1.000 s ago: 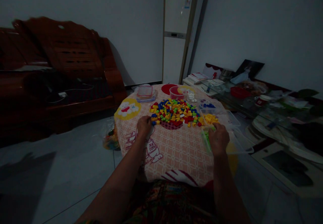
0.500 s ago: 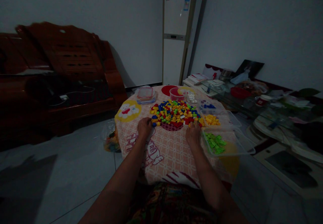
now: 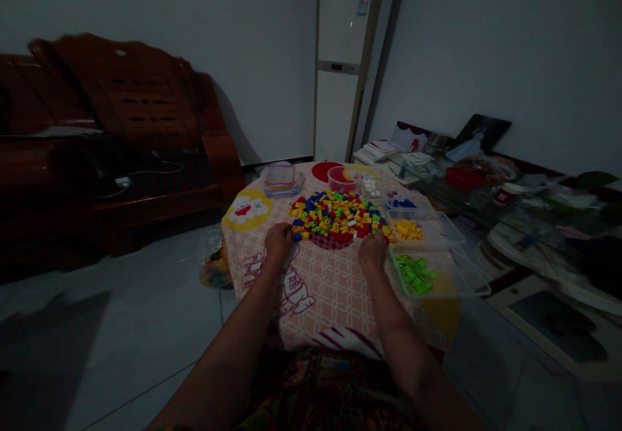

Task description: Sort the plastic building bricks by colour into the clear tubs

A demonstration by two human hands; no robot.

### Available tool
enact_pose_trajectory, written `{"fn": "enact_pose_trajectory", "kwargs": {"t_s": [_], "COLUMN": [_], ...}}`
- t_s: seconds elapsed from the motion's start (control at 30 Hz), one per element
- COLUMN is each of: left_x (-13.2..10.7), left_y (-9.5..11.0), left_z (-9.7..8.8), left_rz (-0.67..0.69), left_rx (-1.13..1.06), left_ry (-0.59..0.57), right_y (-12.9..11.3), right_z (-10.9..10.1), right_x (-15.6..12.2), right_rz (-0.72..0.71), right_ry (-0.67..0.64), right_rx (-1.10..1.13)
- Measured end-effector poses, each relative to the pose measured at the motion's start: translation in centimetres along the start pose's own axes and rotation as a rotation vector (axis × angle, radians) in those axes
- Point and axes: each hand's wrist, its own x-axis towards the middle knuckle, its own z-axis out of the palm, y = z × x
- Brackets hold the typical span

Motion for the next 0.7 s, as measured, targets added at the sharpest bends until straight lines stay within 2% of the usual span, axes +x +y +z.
{"fn": "enact_pose_trajectory", "kwargs": {"t_s": [0.23,0.5,0.7], "left_x": [0.08,-0.21,-0.23], "left_y": [-0.14,0.22,0.27], "left_z": [0.06,-0.32,-0.34], "left_rz": [0.007,0.005,-0.006], "left_rx": [-0.003,-0.02,-0.027], "left_ry": [-0.004,0.005,0.005], "right_y": [0.29,0.32,-0.22], "right_z": [0.46,-0.07,-0.24], "right_x": [-0.01,-0.37,-0.08], "right_rz": [-0.028,-0.09,-0.061], "right_ry": [0.079,0.039,-0.026], "right_rx": [0.087,0.055,0.009]}}
